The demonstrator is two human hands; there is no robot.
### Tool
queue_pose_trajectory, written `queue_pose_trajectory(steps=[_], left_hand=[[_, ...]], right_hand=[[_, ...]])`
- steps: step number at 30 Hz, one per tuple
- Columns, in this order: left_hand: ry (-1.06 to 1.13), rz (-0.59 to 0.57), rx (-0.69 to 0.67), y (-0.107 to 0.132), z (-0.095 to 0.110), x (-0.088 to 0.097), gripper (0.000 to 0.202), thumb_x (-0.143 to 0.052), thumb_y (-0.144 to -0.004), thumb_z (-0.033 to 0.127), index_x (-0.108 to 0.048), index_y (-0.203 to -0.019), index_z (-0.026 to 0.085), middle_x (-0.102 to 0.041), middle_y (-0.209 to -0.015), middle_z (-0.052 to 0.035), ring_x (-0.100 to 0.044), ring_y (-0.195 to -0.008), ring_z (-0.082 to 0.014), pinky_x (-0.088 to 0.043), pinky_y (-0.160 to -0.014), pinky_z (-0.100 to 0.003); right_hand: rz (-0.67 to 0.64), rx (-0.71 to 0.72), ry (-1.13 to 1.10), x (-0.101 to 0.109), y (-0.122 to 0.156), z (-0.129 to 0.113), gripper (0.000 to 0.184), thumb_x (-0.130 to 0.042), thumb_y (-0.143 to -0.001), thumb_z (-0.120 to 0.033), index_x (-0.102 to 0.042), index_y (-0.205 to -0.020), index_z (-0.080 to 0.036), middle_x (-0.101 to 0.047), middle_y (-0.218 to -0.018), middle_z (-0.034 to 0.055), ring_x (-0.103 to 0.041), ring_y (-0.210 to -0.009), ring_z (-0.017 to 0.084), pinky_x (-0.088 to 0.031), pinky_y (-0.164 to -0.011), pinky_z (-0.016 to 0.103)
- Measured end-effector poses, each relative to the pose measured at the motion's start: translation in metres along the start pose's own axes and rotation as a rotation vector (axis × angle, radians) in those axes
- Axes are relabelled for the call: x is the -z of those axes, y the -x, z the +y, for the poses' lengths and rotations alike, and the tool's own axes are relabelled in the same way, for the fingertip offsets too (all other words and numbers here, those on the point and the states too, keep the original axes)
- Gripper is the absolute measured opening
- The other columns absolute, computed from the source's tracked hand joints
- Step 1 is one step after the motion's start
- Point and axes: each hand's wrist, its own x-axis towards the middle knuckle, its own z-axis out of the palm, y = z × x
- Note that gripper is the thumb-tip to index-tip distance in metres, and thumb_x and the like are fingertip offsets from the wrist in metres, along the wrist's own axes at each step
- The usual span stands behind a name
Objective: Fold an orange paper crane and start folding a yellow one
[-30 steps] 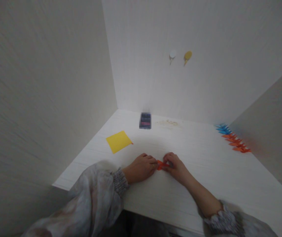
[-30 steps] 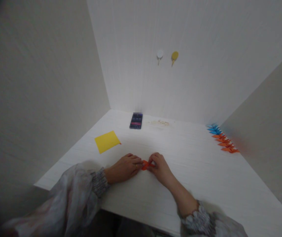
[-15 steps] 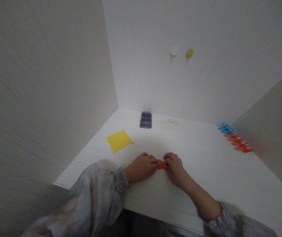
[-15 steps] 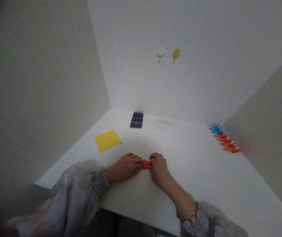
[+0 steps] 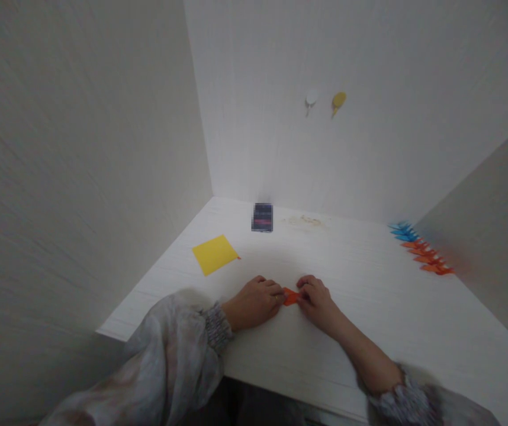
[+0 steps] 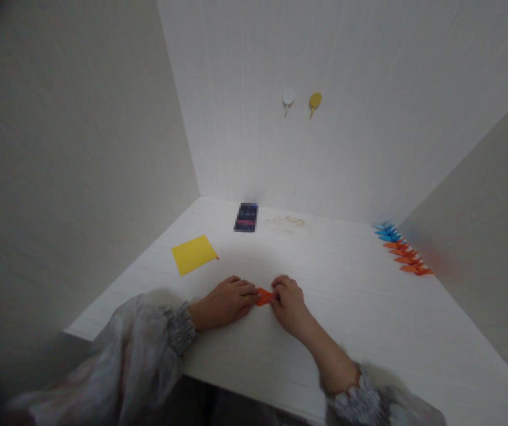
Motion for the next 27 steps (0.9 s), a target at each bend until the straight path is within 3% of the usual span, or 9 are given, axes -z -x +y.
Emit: queue_pose_trajectory(steps=[4, 10, 16, 27], left_hand=[[-0.002, 0.001, -0.006, -0.001, 0.001, 0.001, 0.023, -0.037, -0.084, 0.023, -0.051, -0.101, 0.019, -0.057, -0.089, -0.0025, -0.05, -0.088, -0.0139, -0.034, -0.076, -0.029], [0.001, 0.012, 0.002, -0.002, 0.002, 0.003, 0.021, -0.038, -0.084, 0.024, -0.053, -0.097, 0.019, -0.057, -0.09, -0.002, -0.05, -0.085, -0.0141, -0.035, -0.074, -0.029], [0.052, 0.025, 0.015, -0.001, 0.002, 0.003, 0.023, -0.04, -0.082, 0.022, -0.053, -0.101, 0.019, -0.058, -0.098, -0.0022, -0.05, -0.093, -0.0134, -0.037, -0.082, -0.029], [0.256, 0.108, 0.024, 0.005, -0.004, -0.001, 0.023, -0.042, -0.079, 0.017, -0.059, -0.093, 0.018, -0.061, -0.103, -0.0026, -0.053, -0.094, -0.0122, -0.038, -0.087, -0.028]], right_hand=[[0.06, 0.021, -0.15, 0.002, -0.004, 0.004, 0.012, -0.046, -0.072, -0.017, -0.047, -0.061, -0.018, -0.054, -0.077, 0.0038, -0.049, -0.074, 0.015, -0.039, -0.068, 0.029], [0.021, -0.026, 0.117, 0.0, -0.003, -0.011, 0.019, -0.051, -0.074, -0.037, -0.054, -0.072, -0.018, -0.053, -0.08, 0.0047, -0.047, -0.075, 0.018, -0.035, -0.066, 0.03], [0.029, -0.03, 0.285, -0.003, 0.001, -0.02, 0.01, -0.049, -0.078, -0.028, -0.052, -0.082, -0.019, -0.051, -0.09, 0.0059, -0.045, -0.084, 0.021, -0.031, -0.069, 0.032], [-0.006, -0.069, 0.236, -0.003, 0.0, -0.02, 0.007, -0.051, -0.075, -0.025, -0.053, -0.081, -0.022, -0.052, -0.09, 0.0052, -0.044, -0.086, 0.022, -0.03, -0.069, 0.032]])
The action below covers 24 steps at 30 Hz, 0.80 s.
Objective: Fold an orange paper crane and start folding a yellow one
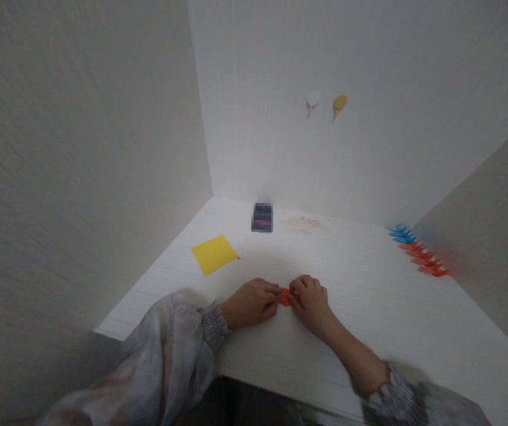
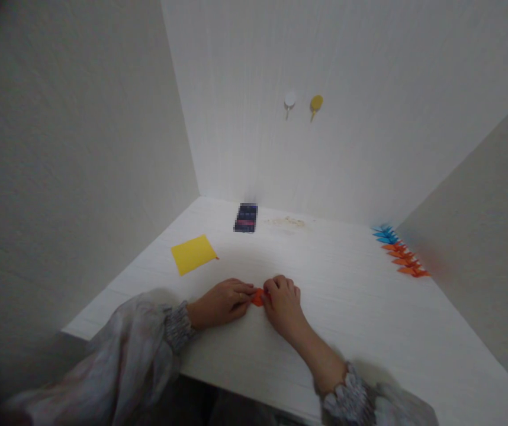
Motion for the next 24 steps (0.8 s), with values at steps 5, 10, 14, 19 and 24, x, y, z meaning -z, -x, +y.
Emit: queue_pose_trajectory(steps=[5, 10, 14, 19, 24], left_hand=[[-0.014, -0.023, -0.032, 0.0, 0.003, 0.005, 0.029, -0.042, -0.079, 0.018, -0.052, -0.106, 0.017, -0.058, -0.106, -0.005, -0.052, -0.098, -0.0136, -0.038, -0.087, -0.029], [-0.108, -0.057, -0.023, -0.001, 0.006, 0.003, 0.029, -0.041, -0.081, 0.023, -0.05, -0.107, 0.016, -0.056, -0.106, -0.007, -0.05, -0.096, -0.0179, -0.039, -0.084, -0.033], [-0.054, -0.032, 0.0, -0.001, 0.004, -0.001, 0.027, -0.037, -0.084, 0.02, -0.053, -0.104, 0.017, -0.057, -0.106, -0.0037, -0.05, -0.093, -0.0148, -0.039, -0.085, -0.029], [0.091, 0.022, 0.087, -0.003, -0.001, -0.004, 0.023, -0.041, -0.083, 0.023, -0.058, -0.098, 0.018, -0.059, -0.099, -0.0032, -0.051, -0.09, -0.0136, -0.04, -0.084, -0.026], [0.252, 0.078, 0.225, -0.008, -0.005, -0.011, 0.017, -0.051, -0.077, 0.026, -0.061, -0.087, 0.017, -0.058, -0.09, -0.0036, -0.051, -0.085, -0.0134, -0.041, -0.079, -0.025]], right_hand=[[-0.006, -0.009, 0.009, 0.001, 0.001, -0.002, 0.008, -0.05, -0.076, -0.026, -0.054, -0.082, -0.022, -0.052, -0.09, 0.005, -0.044, -0.085, 0.022, -0.03, -0.069, 0.032], [-0.017, -0.009, 0.005, 0.001, 0.001, -0.003, 0.01, -0.049, -0.077, -0.029, -0.054, -0.082, -0.022, -0.052, -0.091, 0.0054, -0.044, -0.086, 0.022, -0.031, -0.069, 0.032], [-0.012, -0.008, 0.018, 0.0, 0.0, -0.003, 0.009, -0.05, -0.076, -0.027, -0.055, -0.082, -0.022, -0.052, -0.091, 0.0053, -0.044, -0.086, 0.021, -0.031, -0.069, 0.031], [-0.013, -0.016, 0.042, 0.0, 0.001, -0.004, 0.009, -0.05, -0.076, -0.027, -0.055, -0.083, -0.023, -0.052, -0.09, 0.0038, -0.045, -0.086, 0.02, -0.03, -0.069, 0.03], [-0.015, -0.017, 0.053, 0.001, 0.001, -0.008, 0.01, -0.049, -0.077, -0.027, -0.055, -0.083, -0.023, -0.052, -0.09, 0.0036, -0.045, -0.086, 0.019, -0.03, -0.068, 0.029]])
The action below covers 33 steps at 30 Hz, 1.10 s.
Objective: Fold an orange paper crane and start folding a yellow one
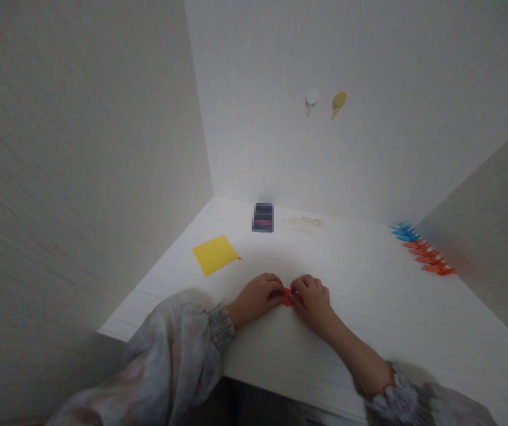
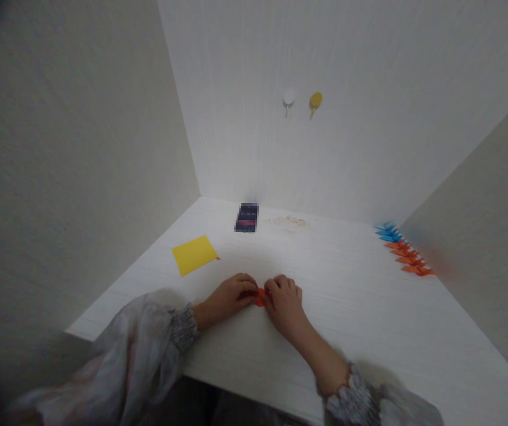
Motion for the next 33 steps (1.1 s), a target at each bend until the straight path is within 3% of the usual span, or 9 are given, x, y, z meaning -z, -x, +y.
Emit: queue_pose_trajectory(steps=[5, 16, 25, 30, 33], left_hand=[[0.081, 0.063, 0.178, -0.005, -0.002, -0.006, 0.01, -0.061, -0.067, 0.023, -0.059, -0.072, 0.015, -0.054, -0.082, -0.0032, -0.05, -0.081, -0.0147, -0.041, -0.075, -0.026], [0.143, 0.04, 0.163, -0.005, -0.001, 0.0, 0.013, -0.06, -0.066, 0.013, -0.058, -0.078, 0.015, -0.052, -0.087, -0.003, -0.048, -0.086, -0.0142, -0.038, -0.081, -0.028], [0.15, 0.031, 0.204, -0.007, -0.001, 0.004, 0.023, -0.06, -0.064, 0.014, -0.055, -0.086, 0.015, -0.05, -0.093, -0.0042, -0.047, -0.089, -0.015, -0.04, -0.078, -0.027], [0.045, -0.01, 0.075, -0.004, 0.002, 0.006, 0.018, -0.053, -0.072, 0.015, -0.06, -0.087, 0.018, -0.052, -0.099, -0.0045, -0.046, -0.093, -0.0155, -0.037, -0.084, -0.029], [-0.088, -0.063, -0.049, 0.001, 0.006, 0.011, 0.028, -0.042, -0.078, 0.012, -0.059, -0.098, 0.022, -0.052, -0.104, -0.0045, -0.044, -0.095, -0.0156, -0.036, -0.085, -0.03]], right_hand=[[-0.016, -0.013, -0.009, 0.001, 0.0, -0.004, 0.009, -0.05, -0.076, -0.026, -0.055, -0.083, -0.023, -0.052, -0.091, 0.0034, -0.045, -0.087, 0.02, -0.03, -0.068, 0.029], [-0.039, -0.027, -0.008, 0.003, 0.0, -0.002, 0.01, -0.051, -0.076, -0.027, -0.055, -0.083, -0.024, -0.052, -0.092, 0.0034, -0.045, -0.087, 0.02, -0.03, -0.067, 0.029], [-0.042, -0.028, -0.02, 0.005, 0.0, 0.003, 0.009, -0.052, -0.075, -0.025, -0.056, -0.083, -0.024, -0.052, -0.091, 0.0032, -0.045, -0.087, 0.019, -0.03, -0.067, 0.027], [-0.039, -0.031, -0.038, 0.005, 0.0, 0.004, 0.009, -0.05, -0.075, -0.026, -0.056, -0.082, -0.024, -0.052, -0.091, 0.0029, -0.045, -0.087, 0.019, -0.03, -0.067, 0.028], [-0.033, -0.036, -0.052, 0.005, -0.001, 0.004, 0.008, -0.051, -0.075, -0.026, -0.056, -0.081, -0.024, -0.052, -0.091, 0.0027, -0.045, -0.086, 0.02, -0.03, -0.068, 0.029]])
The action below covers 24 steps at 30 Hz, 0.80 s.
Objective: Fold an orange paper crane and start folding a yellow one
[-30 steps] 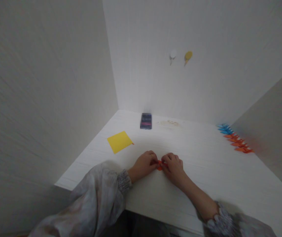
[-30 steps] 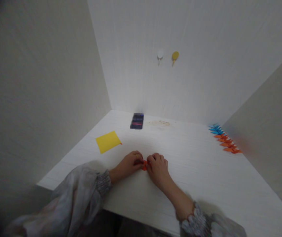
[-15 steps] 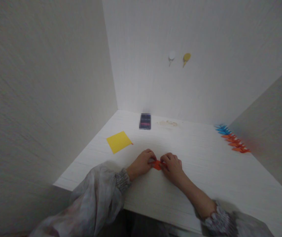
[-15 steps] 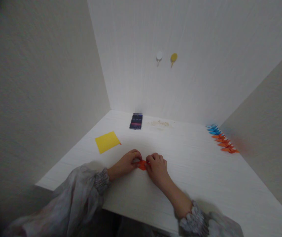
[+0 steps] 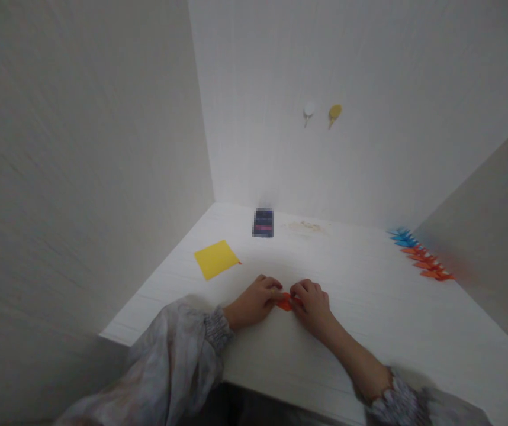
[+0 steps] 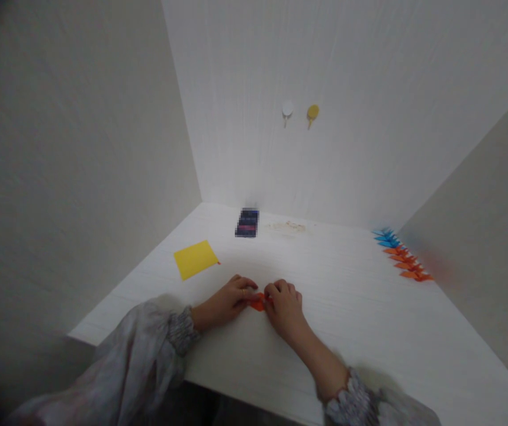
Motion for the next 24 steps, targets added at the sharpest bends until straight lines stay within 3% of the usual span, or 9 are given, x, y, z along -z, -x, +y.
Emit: queue_pose_trajectory(steps=[4, 11, 16, 24], left_hand=[[-0.181, -0.053, -0.069, 0.003, 0.007, 0.006, 0.031, -0.045, -0.075, 0.016, -0.055, -0.103, 0.024, -0.051, -0.109, -0.0045, -0.043, -0.097, -0.0182, -0.035, -0.086, -0.034], [-0.392, -0.054, -0.098, 0.001, 0.014, 0.002, 0.022, -0.039, -0.082, 0.026, -0.056, -0.093, 0.017, -0.054, -0.098, -0.0064, -0.045, -0.093, -0.0188, -0.035, -0.081, -0.034], [-0.426, -0.036, -0.141, 0.003, 0.015, 0.0, 0.024, -0.037, -0.084, 0.027, -0.052, -0.099, 0.017, -0.055, -0.095, -0.0071, -0.045, -0.097, -0.0187, -0.036, -0.081, -0.033], [-0.471, -0.055, -0.153, 0.003, 0.011, -0.002, 0.021, -0.038, -0.083, 0.025, -0.056, -0.09, 0.017, -0.055, -0.096, -0.0076, -0.046, -0.098, -0.0196, -0.037, -0.08, -0.033]], right_hand=[[0.006, -0.007, -0.001, 0.001, -0.001, -0.001, 0.009, -0.051, -0.075, -0.027, -0.056, -0.082, -0.024, -0.052, -0.091, 0.003, -0.045, -0.087, 0.02, -0.031, -0.068, 0.03], [0.007, 0.0, 0.023, 0.001, -0.001, -0.003, 0.012, -0.049, -0.078, -0.03, -0.057, -0.083, -0.023, -0.052, -0.09, 0.0034, -0.046, -0.086, 0.019, -0.031, -0.068, 0.029], [0.001, -0.001, 0.037, 0.0, -0.002, -0.003, 0.011, -0.05, -0.077, -0.029, -0.057, -0.083, -0.023, -0.052, -0.09, 0.004, -0.046, -0.086, 0.019, -0.031, -0.067, 0.029], [-0.02, -0.001, -0.027, -0.001, -0.003, 0.004, 0.009, -0.054, -0.073, -0.022, -0.057, -0.082, -0.023, -0.054, -0.09, 0.0027, -0.047, -0.085, 0.017, -0.032, -0.068, 0.027]])
